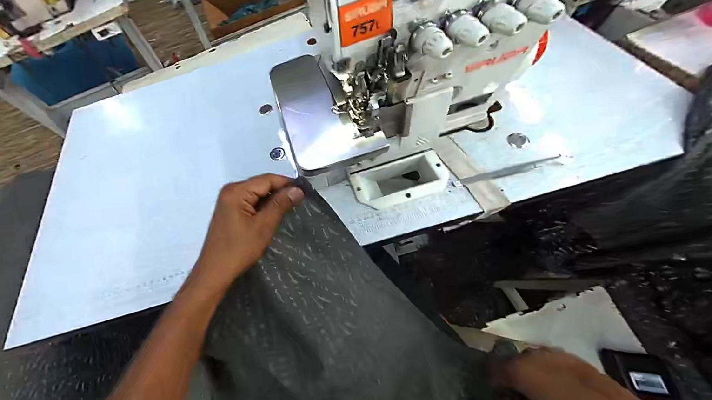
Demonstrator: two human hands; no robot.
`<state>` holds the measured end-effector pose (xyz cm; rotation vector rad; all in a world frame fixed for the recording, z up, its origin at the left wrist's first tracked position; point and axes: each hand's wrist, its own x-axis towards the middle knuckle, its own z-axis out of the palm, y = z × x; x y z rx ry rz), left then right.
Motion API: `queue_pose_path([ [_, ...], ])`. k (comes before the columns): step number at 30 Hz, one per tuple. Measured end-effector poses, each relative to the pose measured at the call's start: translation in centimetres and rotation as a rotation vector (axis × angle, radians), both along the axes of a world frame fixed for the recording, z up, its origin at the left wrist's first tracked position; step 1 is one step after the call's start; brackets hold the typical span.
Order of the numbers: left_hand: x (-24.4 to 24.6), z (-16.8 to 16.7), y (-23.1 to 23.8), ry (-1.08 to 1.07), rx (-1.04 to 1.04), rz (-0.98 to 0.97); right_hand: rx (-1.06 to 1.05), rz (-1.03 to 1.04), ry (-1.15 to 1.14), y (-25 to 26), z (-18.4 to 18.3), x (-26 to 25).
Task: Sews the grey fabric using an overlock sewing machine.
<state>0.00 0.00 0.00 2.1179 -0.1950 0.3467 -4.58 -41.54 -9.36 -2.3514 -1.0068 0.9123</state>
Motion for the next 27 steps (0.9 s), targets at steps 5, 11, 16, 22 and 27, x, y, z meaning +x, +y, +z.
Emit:
queue_pose_path([
  [5, -0.5, -1.7, -3.3, 0.024, -0.163, -0.097, 0.519, -0.294, -0.552, 8.0, 3.2, 4.7],
  [11, -1.4, -0.2, -3.6, -0.103, -0.018, -0.118, 1.081, -0.269, 0.049, 16.2, 6.1, 9.7],
  [16, -1.5, -0.9, -3.3, -0.227, -0.030, -0.094, 1.161, -0.386, 0.560, 17.5, 6.2, 9.3],
  [22, -0.7, -2.1, -3.6, -0.331, 0.021, -0.071, 1.190, -0.471, 0.582, 18.0, 5.5, 9.0],
  [27, -2.1, -2.5, -3.0, -0.353, 0.109, -0.018, 1.168, -0.526, 0.478, 18.3, 5.0, 9.5],
])
